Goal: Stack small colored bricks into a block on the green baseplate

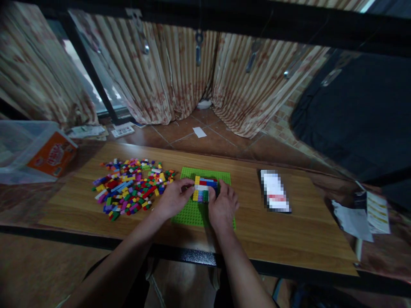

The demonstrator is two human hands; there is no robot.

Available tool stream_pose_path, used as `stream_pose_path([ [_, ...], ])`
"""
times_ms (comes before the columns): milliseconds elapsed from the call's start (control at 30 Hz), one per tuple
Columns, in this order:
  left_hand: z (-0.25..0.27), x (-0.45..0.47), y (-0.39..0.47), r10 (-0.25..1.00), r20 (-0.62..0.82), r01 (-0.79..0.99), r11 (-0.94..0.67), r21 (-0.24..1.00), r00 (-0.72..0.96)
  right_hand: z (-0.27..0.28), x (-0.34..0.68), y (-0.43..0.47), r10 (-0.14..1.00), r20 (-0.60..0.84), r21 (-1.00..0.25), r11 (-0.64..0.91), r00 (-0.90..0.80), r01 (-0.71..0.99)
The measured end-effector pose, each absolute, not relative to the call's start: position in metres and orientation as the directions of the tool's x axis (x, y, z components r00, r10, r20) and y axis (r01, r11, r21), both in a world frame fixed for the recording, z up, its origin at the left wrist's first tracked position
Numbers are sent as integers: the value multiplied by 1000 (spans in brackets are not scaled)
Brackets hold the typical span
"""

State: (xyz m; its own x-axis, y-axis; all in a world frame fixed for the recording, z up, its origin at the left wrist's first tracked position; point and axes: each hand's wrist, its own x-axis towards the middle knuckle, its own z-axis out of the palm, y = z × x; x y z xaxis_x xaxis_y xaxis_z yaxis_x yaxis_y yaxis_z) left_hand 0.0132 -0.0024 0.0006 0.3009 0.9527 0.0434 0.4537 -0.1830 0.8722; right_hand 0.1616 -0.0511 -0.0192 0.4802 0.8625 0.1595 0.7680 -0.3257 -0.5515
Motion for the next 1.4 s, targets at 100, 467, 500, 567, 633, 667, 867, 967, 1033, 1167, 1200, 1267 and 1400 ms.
stream_pose_path([
  [100, 3, 12, -3, 947, 58, 459, -206, 865, 316, -20, 162, -52, 871, 188, -550, -290, 455, 783],
  [467, 5, -27, 22, 973, 158, 362, -210, 908, 169, -19, 183, -42, 799, 245, -797, -157, 549, 584],
  [500, 5, -34, 25, 975, 171, 363, -212, 907, 142, -18, 185, -42, 790, 232, -815, -160, 567, 556],
  [567, 6, -48, 32, 980, 185, 369, -199, 908, 74, -15, 186, -41, 774, 208, -846, -164, 598, 507],
  [633, 7, -58, 36, 981, 195, 372, -184, 910, 7, -13, 186, -41, 758, 214, -867, -142, 616, 477],
  [667, 7, -62, 37, 980, 199, 368, -178, 912, -21, -11, 186, -41, 752, 230, -872, -123, 618, 474],
  [867, 13, -71, 38, 966, 182, 217, -140, 966, -185, -1, 174, -44, 733, 386, -819, -7, 560, 573],
  [967, 21, -75, 37, 933, 169, 96, -145, 985, -317, 3, 157, -50, 751, 464, -778, 92, 470, 622],
  [1033, 26, -80, 37, 909, 151, 27, -153, 988, -388, 6, 140, -56, 793, 500, -749, 194, 348, 634],
  [1167, 34, -91, 35, 875, 110, -80, -167, 983, -471, 4, 103, -71, 850, 526, -677, 410, 12, 611],
  [1200, 35, -93, 34, 870, 98, -103, -168, 980, -482, 3, 95, -74, 854, 517, -659, 439, -56, 611],
  [1267, 37, -98, 33, 864, 74, -146, -168, 975, -498, -1, 80, -78, 860, 486, -633, 467, -152, 617],
  [1400, 37, -106, 32, 865, 30, -224, -164, 961, -501, -9, 63, -76, 879, 426, -618, 454, -213, 642],
])
